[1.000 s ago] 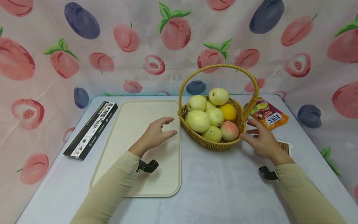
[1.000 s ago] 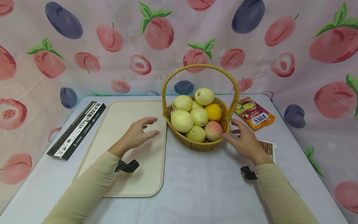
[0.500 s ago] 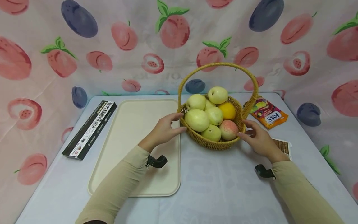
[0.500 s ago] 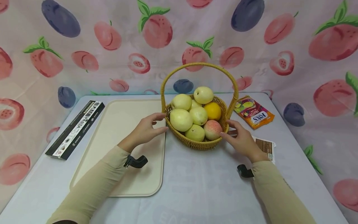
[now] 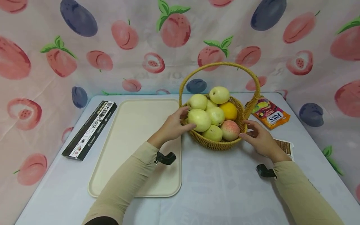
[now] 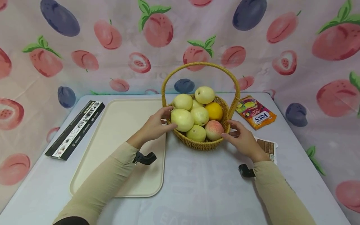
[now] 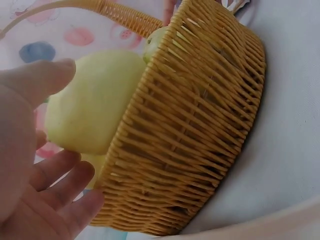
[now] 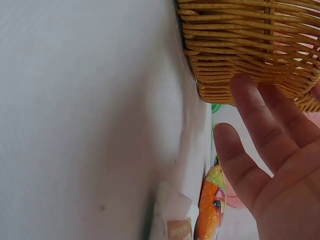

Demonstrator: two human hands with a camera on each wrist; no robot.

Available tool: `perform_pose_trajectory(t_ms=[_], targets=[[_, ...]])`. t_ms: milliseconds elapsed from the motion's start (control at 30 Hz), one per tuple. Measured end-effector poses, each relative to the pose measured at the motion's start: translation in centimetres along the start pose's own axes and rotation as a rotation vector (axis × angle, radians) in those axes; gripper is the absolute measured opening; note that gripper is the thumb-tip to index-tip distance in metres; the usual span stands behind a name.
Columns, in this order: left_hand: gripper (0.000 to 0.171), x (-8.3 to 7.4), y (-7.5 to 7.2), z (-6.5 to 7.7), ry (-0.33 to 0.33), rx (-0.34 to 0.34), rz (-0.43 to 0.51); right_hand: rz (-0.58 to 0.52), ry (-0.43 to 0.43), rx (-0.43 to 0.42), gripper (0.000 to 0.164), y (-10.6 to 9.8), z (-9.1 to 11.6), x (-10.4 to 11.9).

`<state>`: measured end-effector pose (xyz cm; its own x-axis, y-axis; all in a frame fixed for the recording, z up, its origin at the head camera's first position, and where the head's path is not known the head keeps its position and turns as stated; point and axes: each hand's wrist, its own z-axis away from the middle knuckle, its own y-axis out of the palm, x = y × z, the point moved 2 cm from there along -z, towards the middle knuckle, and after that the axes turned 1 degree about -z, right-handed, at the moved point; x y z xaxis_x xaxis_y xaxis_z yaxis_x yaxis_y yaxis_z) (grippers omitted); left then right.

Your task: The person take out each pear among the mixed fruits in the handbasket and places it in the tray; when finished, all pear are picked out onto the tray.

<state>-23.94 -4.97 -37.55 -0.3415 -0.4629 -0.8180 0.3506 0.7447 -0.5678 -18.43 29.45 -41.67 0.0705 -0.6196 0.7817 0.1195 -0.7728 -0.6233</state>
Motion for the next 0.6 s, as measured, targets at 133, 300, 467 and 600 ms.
perform_pose_trajectory(t_ms=[133,300,467,600], targets=[[0.078,-0.2,0.3,-0.5,-0.002,0.003,-0.026,-0.006,0.012,0.007,0.072,0.0,-0.1,0.2],[0.081,-0.4,0.8,-1.2,-0.034,0.011,-0.036,-0.012,0.032,0.004,0.073,0.1,-0.1,0.0],[0.079,-0.7,1.1,-1.6,-0.033,-0.011,-0.046,-0.026,0.028,-0.006,0.072,0.2,-0.1,-0.2],[0.079,-1.0,1.3,-1.7,0.004,-0.022,-0.046,-0.040,0.029,-0.010,0.070,0.3,-0.1,-0.3]])
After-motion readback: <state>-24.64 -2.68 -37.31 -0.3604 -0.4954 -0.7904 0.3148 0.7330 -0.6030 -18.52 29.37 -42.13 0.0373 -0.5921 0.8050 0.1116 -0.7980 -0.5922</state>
